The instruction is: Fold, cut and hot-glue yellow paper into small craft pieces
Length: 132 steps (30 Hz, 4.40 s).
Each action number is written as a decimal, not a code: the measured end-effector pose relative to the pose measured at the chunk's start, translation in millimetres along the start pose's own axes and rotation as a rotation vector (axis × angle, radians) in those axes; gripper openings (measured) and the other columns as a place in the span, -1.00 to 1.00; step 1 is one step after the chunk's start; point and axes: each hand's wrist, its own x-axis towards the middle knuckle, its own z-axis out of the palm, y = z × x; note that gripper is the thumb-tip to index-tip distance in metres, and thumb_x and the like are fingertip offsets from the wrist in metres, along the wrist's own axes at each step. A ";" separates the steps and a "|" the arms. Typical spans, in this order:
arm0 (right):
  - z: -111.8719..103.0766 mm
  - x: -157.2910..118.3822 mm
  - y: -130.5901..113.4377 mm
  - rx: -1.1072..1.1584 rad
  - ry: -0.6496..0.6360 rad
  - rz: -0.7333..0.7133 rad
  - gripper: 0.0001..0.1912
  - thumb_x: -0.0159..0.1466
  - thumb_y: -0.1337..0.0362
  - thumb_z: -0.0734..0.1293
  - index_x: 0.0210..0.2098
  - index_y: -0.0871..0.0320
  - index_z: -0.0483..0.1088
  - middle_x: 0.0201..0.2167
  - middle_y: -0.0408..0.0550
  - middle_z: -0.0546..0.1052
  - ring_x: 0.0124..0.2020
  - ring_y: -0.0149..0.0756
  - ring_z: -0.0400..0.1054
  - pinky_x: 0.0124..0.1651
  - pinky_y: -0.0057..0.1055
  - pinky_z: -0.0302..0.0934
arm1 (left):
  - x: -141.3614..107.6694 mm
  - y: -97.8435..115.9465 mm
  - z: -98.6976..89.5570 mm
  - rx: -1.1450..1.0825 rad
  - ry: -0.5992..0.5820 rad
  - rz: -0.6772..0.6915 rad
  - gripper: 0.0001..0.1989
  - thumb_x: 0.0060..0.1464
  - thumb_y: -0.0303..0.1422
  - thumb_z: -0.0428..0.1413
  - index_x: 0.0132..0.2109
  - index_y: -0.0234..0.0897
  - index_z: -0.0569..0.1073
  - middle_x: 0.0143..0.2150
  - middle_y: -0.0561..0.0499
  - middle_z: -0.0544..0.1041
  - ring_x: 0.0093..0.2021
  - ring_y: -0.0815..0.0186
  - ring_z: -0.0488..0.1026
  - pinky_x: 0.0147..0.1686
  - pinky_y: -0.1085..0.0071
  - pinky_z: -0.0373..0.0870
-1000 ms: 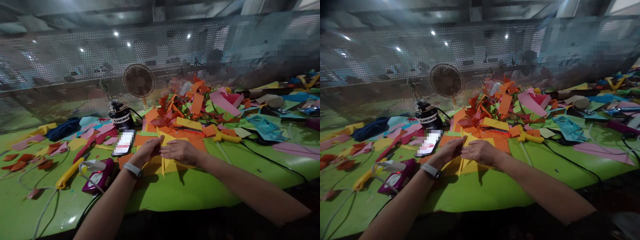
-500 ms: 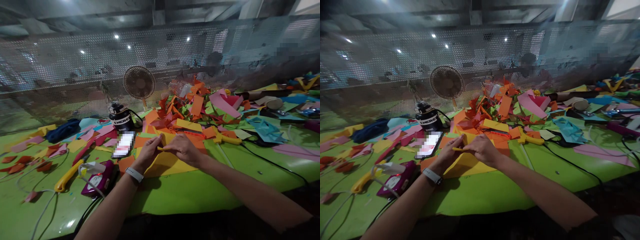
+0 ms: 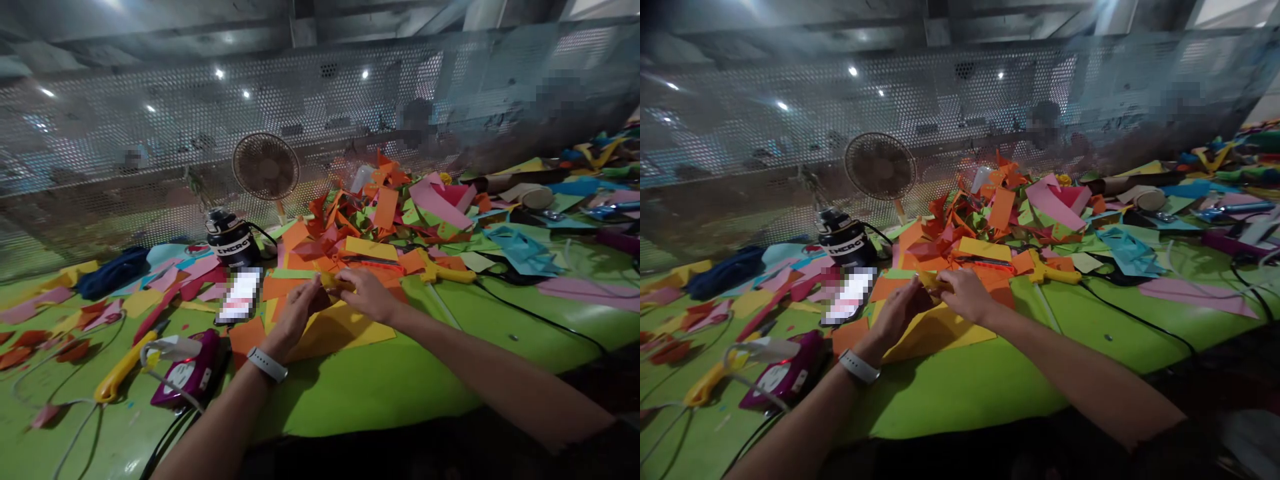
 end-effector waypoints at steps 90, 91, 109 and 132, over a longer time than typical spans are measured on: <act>3.2 4.1 -3.2 1.016 0.193 0.471 -0.59 -0.08 0.01 0.52 -0.44 0.19 0.41 -0.54 -0.19 0.47 -0.54 -0.47 0.32 -0.40 -0.48 0.24 | 5.0 -0.9 12.9 -0.401 0.253 0.042 -0.73 -0.30 -0.33 0.41 -0.42 -0.33 0.53 -0.45 0.06 0.58 -0.44 0.41 0.50 -0.40 0.53 0.44; 3.8 4.5 -2.6 1.006 0.207 0.471 -0.58 -0.08 0.00 0.52 -0.44 0.20 0.41 -0.55 -0.19 0.47 -0.55 -0.47 0.31 -0.41 -0.48 0.24 | 5.0 -1.2 12.8 -0.392 0.251 0.047 -0.73 -0.30 -0.32 0.41 -0.43 -0.32 0.52 -0.47 0.08 0.56 -0.46 0.42 0.49 -0.41 0.54 0.43; 6.6 0.8 -3.8 0.972 0.105 0.548 -0.55 -0.04 -0.08 0.48 -0.49 0.22 0.45 -0.56 -0.07 0.54 -0.56 -0.40 0.41 -0.49 -0.51 0.27 | 1.8 -1.9 18.2 -0.306 0.300 0.061 -0.68 -0.31 -0.24 0.41 -0.43 -0.30 0.50 -0.49 0.08 0.52 -0.45 0.39 0.47 -0.35 0.48 0.38; -0.2 5.1 0.3 0.789 0.030 0.509 -0.55 -0.01 0.00 0.47 -0.75 0.16 0.29 -0.82 -0.23 0.30 -0.78 -0.53 0.11 -0.70 -0.54 0.00 | 1.9 2.8 8.3 -0.253 0.248 0.017 -0.68 -0.26 -0.27 0.39 -0.56 -0.33 0.42 -0.66 0.20 0.32 -0.64 0.56 0.21 -0.56 0.58 0.22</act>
